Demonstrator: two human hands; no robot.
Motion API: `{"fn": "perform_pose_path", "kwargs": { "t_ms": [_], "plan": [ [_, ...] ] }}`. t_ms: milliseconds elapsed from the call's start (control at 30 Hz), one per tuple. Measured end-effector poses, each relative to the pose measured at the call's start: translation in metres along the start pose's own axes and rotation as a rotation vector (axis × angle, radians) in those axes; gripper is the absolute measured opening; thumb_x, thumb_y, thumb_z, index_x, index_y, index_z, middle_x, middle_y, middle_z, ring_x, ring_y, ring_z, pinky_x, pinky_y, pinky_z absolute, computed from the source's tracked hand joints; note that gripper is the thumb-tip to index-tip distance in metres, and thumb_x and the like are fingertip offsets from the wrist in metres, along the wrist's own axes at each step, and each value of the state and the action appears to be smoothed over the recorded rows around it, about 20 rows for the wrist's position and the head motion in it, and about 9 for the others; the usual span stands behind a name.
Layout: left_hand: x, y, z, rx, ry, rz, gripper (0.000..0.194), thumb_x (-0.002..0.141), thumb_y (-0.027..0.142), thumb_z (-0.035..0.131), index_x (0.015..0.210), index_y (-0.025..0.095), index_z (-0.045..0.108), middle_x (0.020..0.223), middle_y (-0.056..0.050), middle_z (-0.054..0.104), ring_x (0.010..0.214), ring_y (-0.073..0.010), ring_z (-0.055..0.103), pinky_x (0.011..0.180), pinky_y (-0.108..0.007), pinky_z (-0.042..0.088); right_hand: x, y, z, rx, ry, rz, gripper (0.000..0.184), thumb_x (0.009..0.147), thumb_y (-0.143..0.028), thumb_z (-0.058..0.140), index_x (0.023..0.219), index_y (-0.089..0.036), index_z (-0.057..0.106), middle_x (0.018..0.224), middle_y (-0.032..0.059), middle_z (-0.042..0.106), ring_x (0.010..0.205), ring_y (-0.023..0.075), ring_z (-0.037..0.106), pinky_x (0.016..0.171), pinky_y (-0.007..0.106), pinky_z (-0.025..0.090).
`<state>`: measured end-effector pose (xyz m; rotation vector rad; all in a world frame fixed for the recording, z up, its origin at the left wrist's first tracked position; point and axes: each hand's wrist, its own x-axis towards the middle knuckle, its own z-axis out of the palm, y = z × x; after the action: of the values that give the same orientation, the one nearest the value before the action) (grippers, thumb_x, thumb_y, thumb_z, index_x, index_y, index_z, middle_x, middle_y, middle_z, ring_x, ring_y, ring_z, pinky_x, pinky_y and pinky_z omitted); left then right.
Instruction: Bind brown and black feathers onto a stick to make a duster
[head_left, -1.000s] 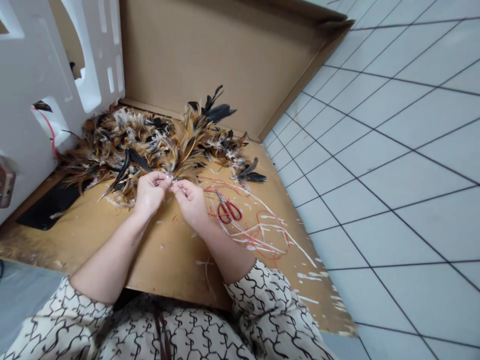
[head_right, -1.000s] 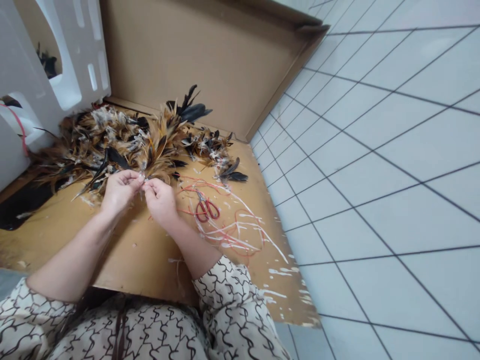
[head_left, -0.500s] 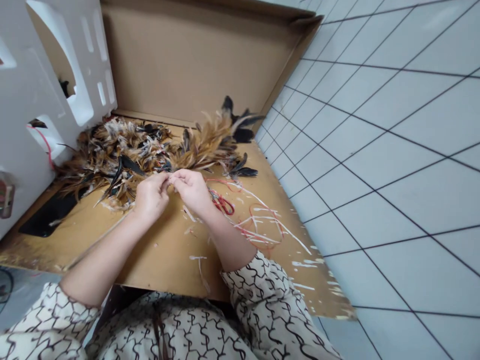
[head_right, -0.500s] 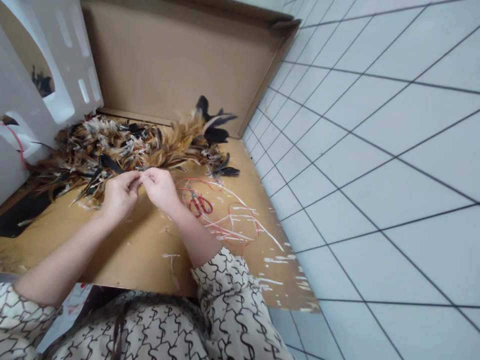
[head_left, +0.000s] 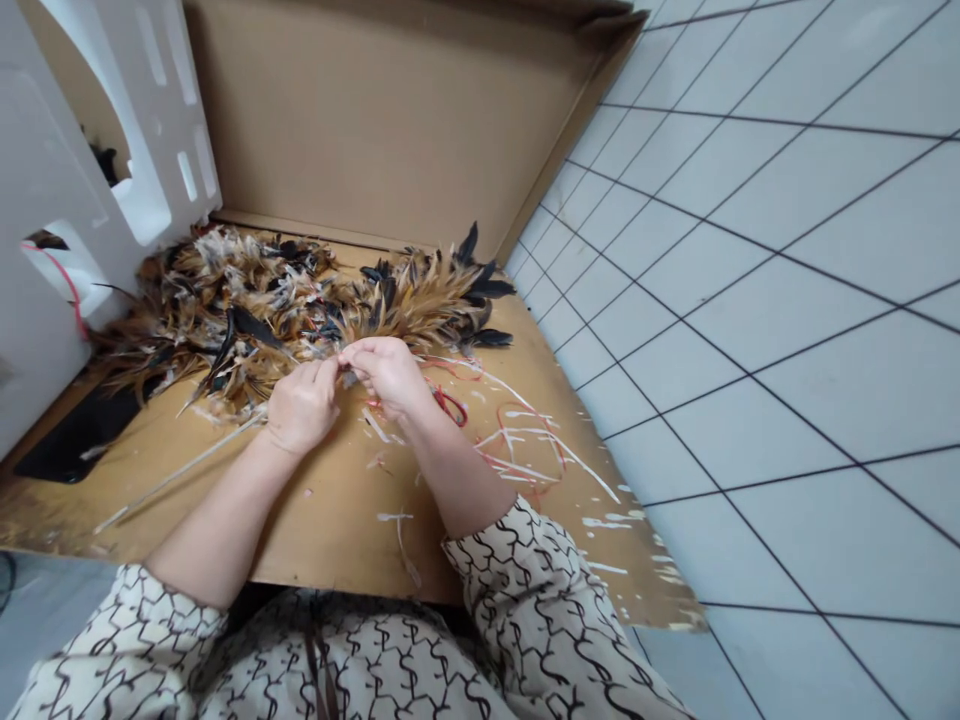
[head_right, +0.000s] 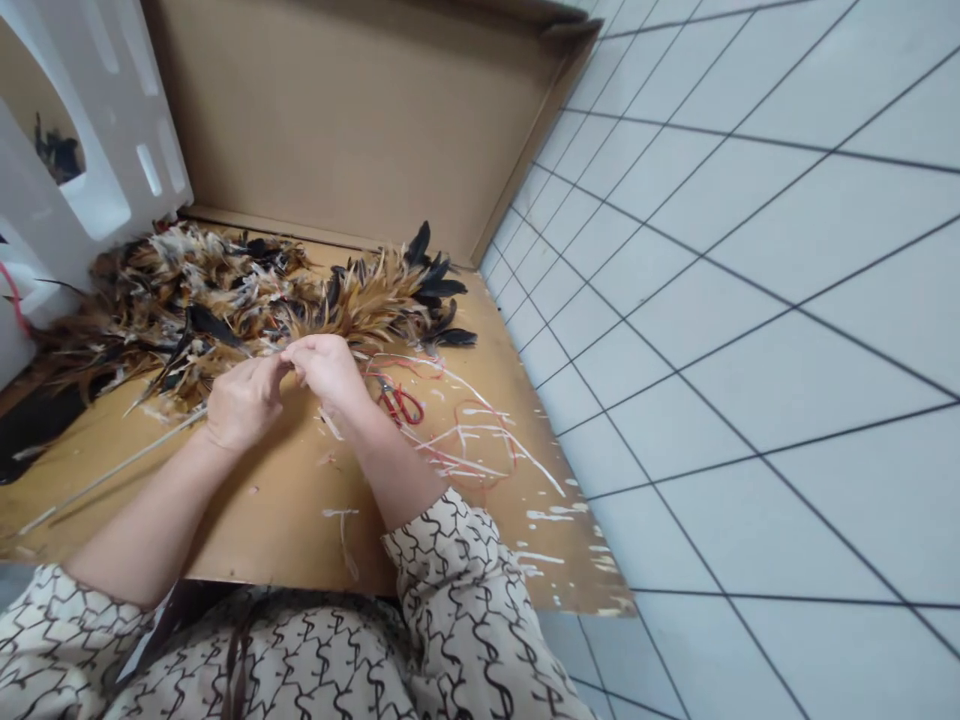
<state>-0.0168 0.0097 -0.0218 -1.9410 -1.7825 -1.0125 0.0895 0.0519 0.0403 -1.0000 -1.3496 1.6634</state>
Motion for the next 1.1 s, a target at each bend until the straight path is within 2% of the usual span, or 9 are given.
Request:
{"fn": "perform_pose_path", "kwargs": {
  "t_ms": [133,300,500,633,733,833,900,1000,1100],
  "plan": [
    [-0.002,0.002,0.002,-0.034,0.008,-0.024,0.024,0.083,0.021,0.040,0.092,0.013,0.061,0.066,-0.010,0.063,0.063,-0.0183,0.060,0.059,-0.026,0.042,-0.002,-0.007,-0.004,0.063,-0.031,0.061,0.008,0.062,-0.014,0.054,0.054,-0.013,0.057,0.034,-0.0089,0.034,0.031,0.0007,0.020,0.033,0.016,0.012],
    [-0.004,0.001,0.002,-0.086,-0.011,0.084,0.033,0.079,0.016,0.041,0.107,0.013,0.060,0.072,-0.010,0.064,0.067,-0.0192,0.060,0.065,-0.028,0.044,-0.005,-0.009,-0.008,0.067,-0.058,0.068,0.008,0.064,-0.013,0.055,0.057,-0.012,0.059,0.034,-0.0098,0.032,0.032,0.0001,0.018,0.033,0.015,0.010],
    [-0.005,-0.001,0.004,-0.032,0.005,0.152,0.031,0.075,0.012,0.041,0.097,0.013,0.063,0.071,-0.010,0.064,0.068,-0.0188,0.060,0.065,-0.028,0.046,-0.004,-0.008,-0.014,0.110,-0.182,0.089,0.006,0.066,-0.014,0.059,0.068,-0.010,0.064,0.036,-0.0106,0.030,0.035,0.0008,0.019,0.033,0.015,0.011],
    [-0.004,0.002,0.001,-0.062,-0.013,0.145,0.024,0.075,0.014,0.043,0.086,0.015,0.064,0.068,-0.009,0.065,0.065,-0.0190,0.061,0.062,-0.028,0.046,-0.001,-0.015,-0.026,0.191,-0.236,0.040,0.016,0.068,-0.016,0.061,0.084,-0.012,0.064,0.041,-0.0105,0.034,0.036,0.0010,0.021,0.033,0.014,0.014],
    [-0.001,0.001,-0.007,-0.153,-0.083,0.036,0.021,0.075,0.018,0.044,0.079,0.017,0.065,0.070,-0.009,0.066,0.066,-0.0203,0.061,0.063,-0.030,0.045,0.001,-0.026,-0.047,0.240,-0.166,-0.027,0.019,0.069,-0.013,0.059,0.087,-0.013,0.063,0.047,-0.0079,0.045,0.037,0.0007,0.022,0.034,0.013,0.018],
    [0.006,-0.005,-0.017,-0.275,-0.171,-0.163,0.016,0.072,0.023,0.050,0.074,0.018,0.065,0.066,-0.007,0.065,0.060,-0.0206,0.059,0.059,-0.030,0.043,0.004,-0.036,-0.075,0.286,-0.030,-0.098,0.018,0.067,-0.008,0.054,0.082,-0.014,0.063,0.062,-0.0028,0.059,0.039,0.0007,0.022,0.033,0.013,0.021],
    [0.010,-0.011,-0.025,-0.375,-0.234,-0.287,0.013,0.069,0.025,0.054,0.072,0.019,0.066,0.058,-0.004,0.061,0.052,-0.0173,0.054,0.053,-0.027,0.039,0.007,-0.039,-0.093,0.303,0.067,-0.148,0.018,0.067,-0.006,0.051,0.079,-0.015,0.061,0.076,0.0009,0.065,0.040,0.0012,0.023,0.032,0.013,0.023],
    [0.016,-0.018,-0.034,-0.546,-0.321,-0.443,0.008,0.064,0.025,0.059,0.062,0.019,0.063,0.044,0.002,0.050,0.039,-0.0112,0.039,0.043,-0.024,0.029,0.014,-0.036,-0.115,0.315,0.206,-0.188,0.019,0.066,-0.005,0.049,0.078,-0.017,0.059,0.090,0.0040,0.067,0.040,0.0023,0.024,0.031,0.013,0.026],
    [0.019,-0.023,-0.040,-0.695,-0.382,-0.534,0.007,0.060,0.022,0.061,0.054,0.018,0.060,0.040,0.003,0.047,0.038,-0.0091,0.036,0.040,-0.022,0.026,0.021,-0.030,-0.129,0.338,0.321,-0.174,0.020,0.066,-0.004,0.047,0.076,-0.017,0.057,0.089,0.0040,0.067,0.041,0.0027,0.026,0.030,0.012,0.026]
  ]
}}
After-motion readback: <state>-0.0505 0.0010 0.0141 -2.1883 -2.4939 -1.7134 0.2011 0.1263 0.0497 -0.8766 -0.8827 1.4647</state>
